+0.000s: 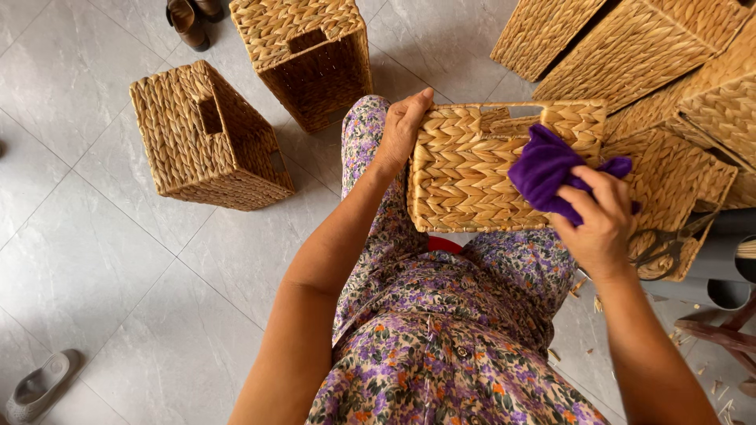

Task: The person sits on the floor and wipes woven water-hyacinth storage baskets with a purple cloth, first cleaning the outer sides and rim of a basket resting on their lap, then reaching inside to wipe the interior surfaces before setting the basket aside.

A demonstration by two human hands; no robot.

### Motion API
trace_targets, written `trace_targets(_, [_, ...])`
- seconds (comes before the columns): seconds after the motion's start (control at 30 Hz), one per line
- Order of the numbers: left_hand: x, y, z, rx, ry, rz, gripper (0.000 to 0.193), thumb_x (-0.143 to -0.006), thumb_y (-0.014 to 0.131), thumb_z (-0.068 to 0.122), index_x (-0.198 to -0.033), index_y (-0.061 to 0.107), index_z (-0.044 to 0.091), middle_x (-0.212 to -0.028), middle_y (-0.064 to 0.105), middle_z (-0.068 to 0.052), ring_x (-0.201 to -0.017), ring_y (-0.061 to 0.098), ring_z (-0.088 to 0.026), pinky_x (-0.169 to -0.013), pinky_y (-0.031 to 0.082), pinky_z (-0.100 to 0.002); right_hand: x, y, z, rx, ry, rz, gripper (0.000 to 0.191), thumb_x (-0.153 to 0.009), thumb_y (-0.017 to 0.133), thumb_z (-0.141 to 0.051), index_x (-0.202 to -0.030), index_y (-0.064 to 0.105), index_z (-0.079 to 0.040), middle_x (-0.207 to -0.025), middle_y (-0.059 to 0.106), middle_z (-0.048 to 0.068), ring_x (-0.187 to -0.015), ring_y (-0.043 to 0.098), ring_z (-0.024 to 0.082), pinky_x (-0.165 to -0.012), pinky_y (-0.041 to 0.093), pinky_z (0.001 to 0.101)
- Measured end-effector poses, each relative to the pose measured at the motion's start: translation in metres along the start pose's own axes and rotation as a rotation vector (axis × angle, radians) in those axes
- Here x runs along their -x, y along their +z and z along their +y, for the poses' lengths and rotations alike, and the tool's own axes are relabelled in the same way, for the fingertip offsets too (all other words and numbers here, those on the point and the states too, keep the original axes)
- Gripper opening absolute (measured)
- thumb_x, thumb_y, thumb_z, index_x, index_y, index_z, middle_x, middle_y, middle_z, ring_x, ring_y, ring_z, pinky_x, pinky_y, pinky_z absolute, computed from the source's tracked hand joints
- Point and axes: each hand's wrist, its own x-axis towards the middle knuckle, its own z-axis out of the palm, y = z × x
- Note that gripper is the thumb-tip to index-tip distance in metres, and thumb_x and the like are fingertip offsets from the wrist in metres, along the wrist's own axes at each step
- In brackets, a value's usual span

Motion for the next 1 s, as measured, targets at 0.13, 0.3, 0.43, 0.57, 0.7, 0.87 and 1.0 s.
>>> trace_targets(0.13, [0.002,-0.002,-0.005,-0.003,-0.033,0.059,0.045,-0.103,0.057,0.042,-0.073,0.061,0.008,-0.068,0.058,0.004,-0.062,0.051,-0.008,-0.06,0.046,-0.028,-0.018,0.027,-0.041,-0.107,-0.099,0.008,0.031,-0.076,0.083,-0.012,-0.105,0.073,-0.008,-0.133,0.062,0.011,-0.127,0.056,0.035,-0.111,0.045,0.0482])
trace_targets(0.3, [-0.006,-0.008,-0.018,0.029,0.009,0.056,0.047,-0.106,0.058,0.037,-0.068,0.057,0.009,-0.066,0.05,0.007,-0.06,0.041,-0.006,-0.055,0.034,-0.028,-0.063,0.06,-0.118,-0.235,-0.307,-0.121,0.042,-0.069,0.087,-0.023,-0.108,0.073,-0.015,-0.137,0.06,0.004,-0.13,0.053,0.031,-0.104,0.044,0.047])
trace_targets(0.43, [-0.014,-0.014,-0.022,0.005,0.015,0.025,0.047,-0.106,0.058,0.036,-0.067,0.055,0.01,-0.064,0.048,0.008,-0.059,0.038,-0.005,-0.052,0.031,-0.028,-0.078,0.058,-0.125,-0.296,-0.337,-0.136,0.047,-0.068,0.089,-0.029,-0.109,0.071,-0.014,-0.137,0.058,0.003,-0.127,0.053,0.031,-0.103,0.044,0.0464])
trace_targets(0.57, [-0.005,-0.012,-0.024,-0.029,-0.003,0.015,0.051,-0.109,0.057,0.04,-0.067,0.052,0.011,-0.064,0.046,0.008,-0.058,0.038,-0.005,-0.052,0.031,-0.026,-0.067,0.043,-0.084,-0.161,-0.342,-0.062,0.043,-0.071,0.09,-0.018,-0.11,0.073,-0.015,-0.132,0.063,0.003,-0.116,0.059,0.027,-0.099,0.048,0.0414])
trace_targets(0.7, [-0.006,-0.002,-0.02,-0.035,0.02,0.012,0.047,-0.107,0.057,0.042,-0.078,0.063,0.006,-0.074,0.056,0.006,-0.069,0.046,-0.005,-0.063,0.041,-0.025,-0.042,0.01,-0.019,-0.062,-0.153,0.028,0.041,-0.075,0.09,-0.012,-0.113,0.076,-0.011,-0.128,0.064,0.006,-0.113,0.061,0.029,-0.102,0.049,0.0416])
trace_targets(0.87, [-0.006,0.002,-0.017,-0.064,-0.003,0.005,0.047,-0.106,0.055,0.043,-0.077,0.064,0.006,-0.073,0.059,0.004,-0.067,0.05,-0.006,-0.063,0.046,-0.025,-0.011,0.004,0.016,-0.076,0.12,0.121,0.03,-0.091,0.086,-0.007,-0.119,0.075,-0.01,-0.136,0.063,0.007,-0.122,0.059,0.029,-0.108,0.05,0.0385])
trace_targets(1.0, [-0.003,-0.004,-0.023,-0.023,-0.03,0.031,0.045,-0.106,0.056,0.041,-0.077,0.062,0.007,-0.072,0.059,0.004,-0.065,0.048,-0.006,-0.061,0.043,-0.026,-0.02,0.043,-0.022,-0.038,-0.008,0.183,0.029,-0.083,0.09,-0.013,-0.107,0.074,-0.011,-0.132,0.061,0.007,-0.123,0.056,0.031,-0.107,0.044,0.0468])
